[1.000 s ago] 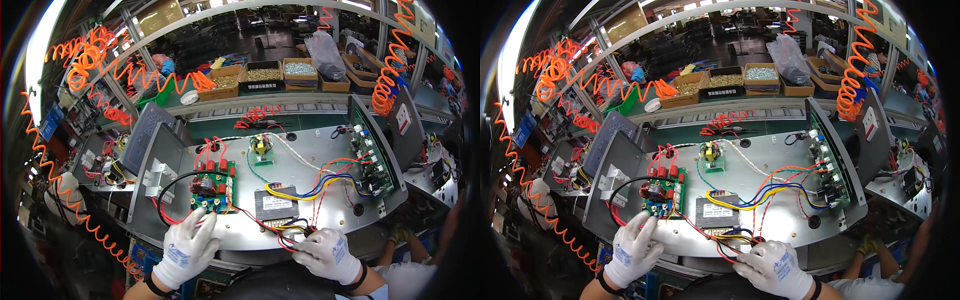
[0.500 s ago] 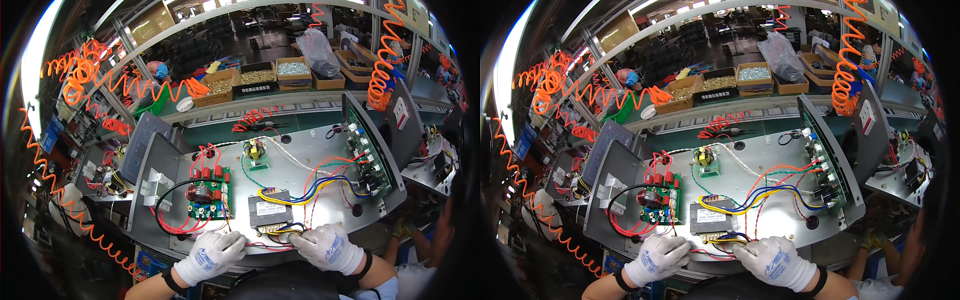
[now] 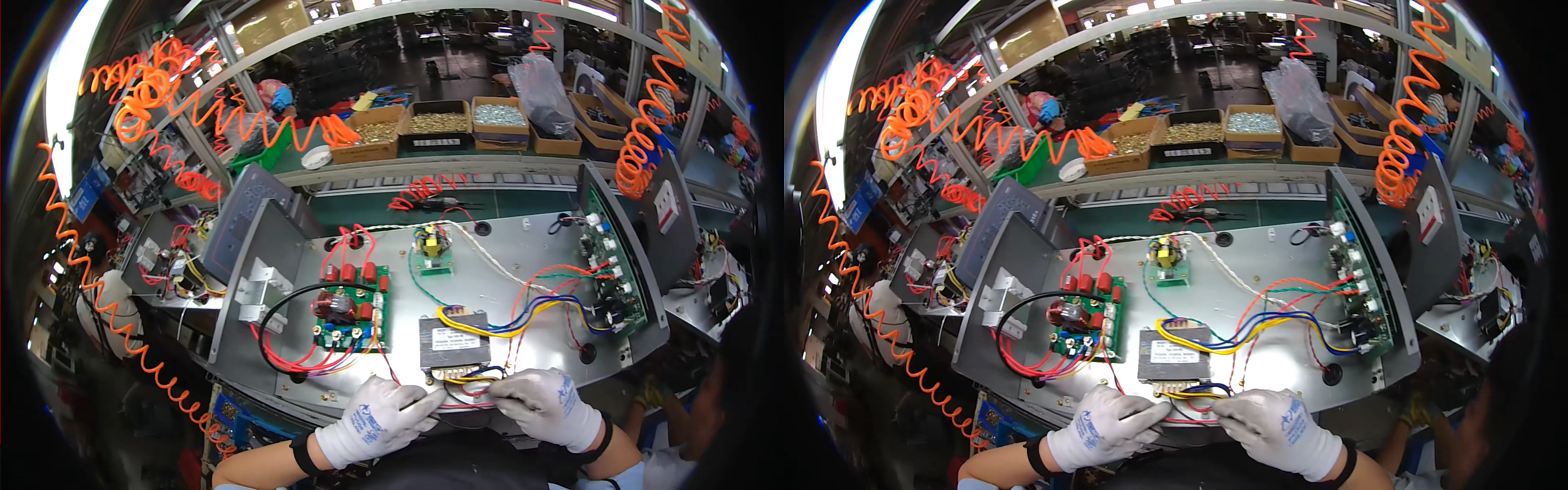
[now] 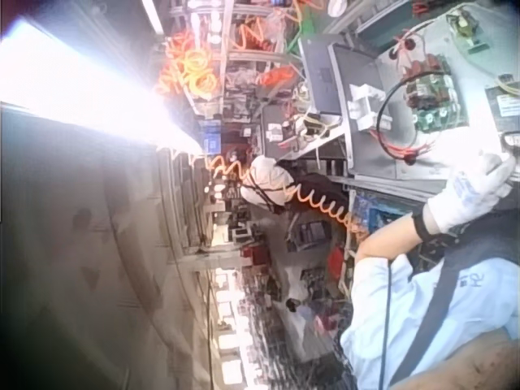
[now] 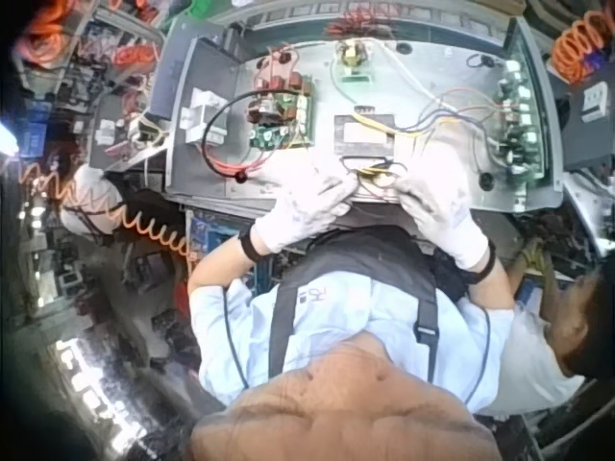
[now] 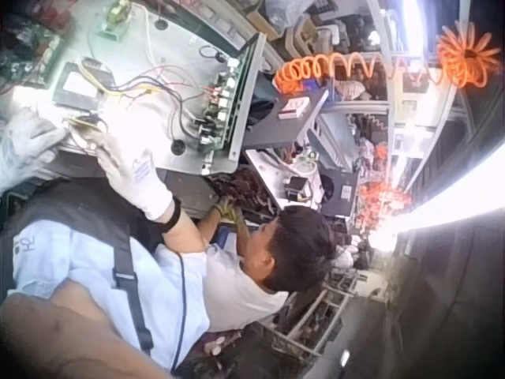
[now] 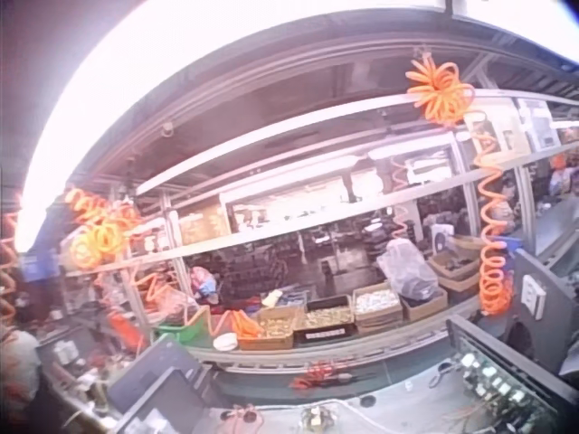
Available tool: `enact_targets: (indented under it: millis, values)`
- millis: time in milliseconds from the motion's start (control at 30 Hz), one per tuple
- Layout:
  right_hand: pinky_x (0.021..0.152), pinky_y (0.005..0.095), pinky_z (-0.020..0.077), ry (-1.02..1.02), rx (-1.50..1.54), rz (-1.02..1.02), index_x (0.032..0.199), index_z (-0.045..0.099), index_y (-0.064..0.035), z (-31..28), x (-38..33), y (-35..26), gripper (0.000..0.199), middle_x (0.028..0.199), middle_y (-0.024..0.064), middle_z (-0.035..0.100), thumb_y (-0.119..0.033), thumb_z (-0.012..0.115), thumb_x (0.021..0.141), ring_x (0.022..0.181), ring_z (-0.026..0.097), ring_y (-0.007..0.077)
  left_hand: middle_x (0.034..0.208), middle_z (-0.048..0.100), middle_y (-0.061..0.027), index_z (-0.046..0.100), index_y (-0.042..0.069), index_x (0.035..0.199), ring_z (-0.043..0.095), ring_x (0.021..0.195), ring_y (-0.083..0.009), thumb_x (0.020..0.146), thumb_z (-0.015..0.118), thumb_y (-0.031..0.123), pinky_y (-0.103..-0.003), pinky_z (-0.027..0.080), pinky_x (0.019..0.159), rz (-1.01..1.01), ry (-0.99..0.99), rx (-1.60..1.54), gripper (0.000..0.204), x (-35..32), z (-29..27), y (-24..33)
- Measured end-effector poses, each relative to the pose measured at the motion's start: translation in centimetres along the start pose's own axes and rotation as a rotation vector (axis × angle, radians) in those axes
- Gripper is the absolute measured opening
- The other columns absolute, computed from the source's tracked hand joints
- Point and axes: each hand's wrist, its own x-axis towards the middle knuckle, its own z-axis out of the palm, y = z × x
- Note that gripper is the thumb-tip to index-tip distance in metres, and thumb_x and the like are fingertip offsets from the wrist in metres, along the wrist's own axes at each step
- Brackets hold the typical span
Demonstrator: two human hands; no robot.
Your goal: Assembling and wiring industrial electrical control cabinets on a production line.
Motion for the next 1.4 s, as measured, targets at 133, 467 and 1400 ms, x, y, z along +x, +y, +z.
enact_targets:
  millis: [133, 467, 1400]
  values:
    - [0.055, 0.0348, 0.05, 0.039, -0.004, -0.053, 0.102, 0.067, -0.0067, 0.2, -0.1, -0.8, 0.028, 0.071, 0.0116, 0.064, -0.021, 0.07, 0.079, 0.062, 0.064, 0.027, 0.083, 0.068, -0.0045, 0.065, 0.011, 0.11, 0.063, 0.063, -0.0241, 0.076, 0.071, 0.025, -0.038, 0.045, 0.054, -0.067, 0.046, -0.122, 0.038, 0.4, 0.2, 0.3]
    - [0.047, 0.0346, 0.0463, -0.272, -0.29, -0.082, 0.099, 0.068, -0.0139, 1.6, -1.0, -1.8, 0.03, 0.062, 0.0063, 0.06, -0.038, 0.069, 0.082, 0.054, 0.061, 0.0234, 0.079, 0.063, -0.0026, 0.064, 0.011, 0.11, 0.06, 0.06, -0.0211, 0.078, 0.07, 0.024, -0.035, 0.046, 0.054, -0.062, 0.121, -0.143, 0.035, -0.2, 0.1, 1.2]
    - [0.055, 0.0347, 0.0452, 0.132, -0.646, -0.334, 0.084, 0.062, -0.0136, 1.7, -1.0, 1.3, 0.015, 0.076, 0.0006, 0.057, -0.018, 0.066, 0.07, 0.061, 0.058, 0.0184, 0.084, 0.064, -0.0086, 0.063, 0.006, 0.1, 0.059, 0.058, -0.0266, 0.072, 0.07, 0.007, -0.035, 0.045, 0.047, 0.011, 0.249, -0.114, 0.029, 0.7, 0.4, 1.8]
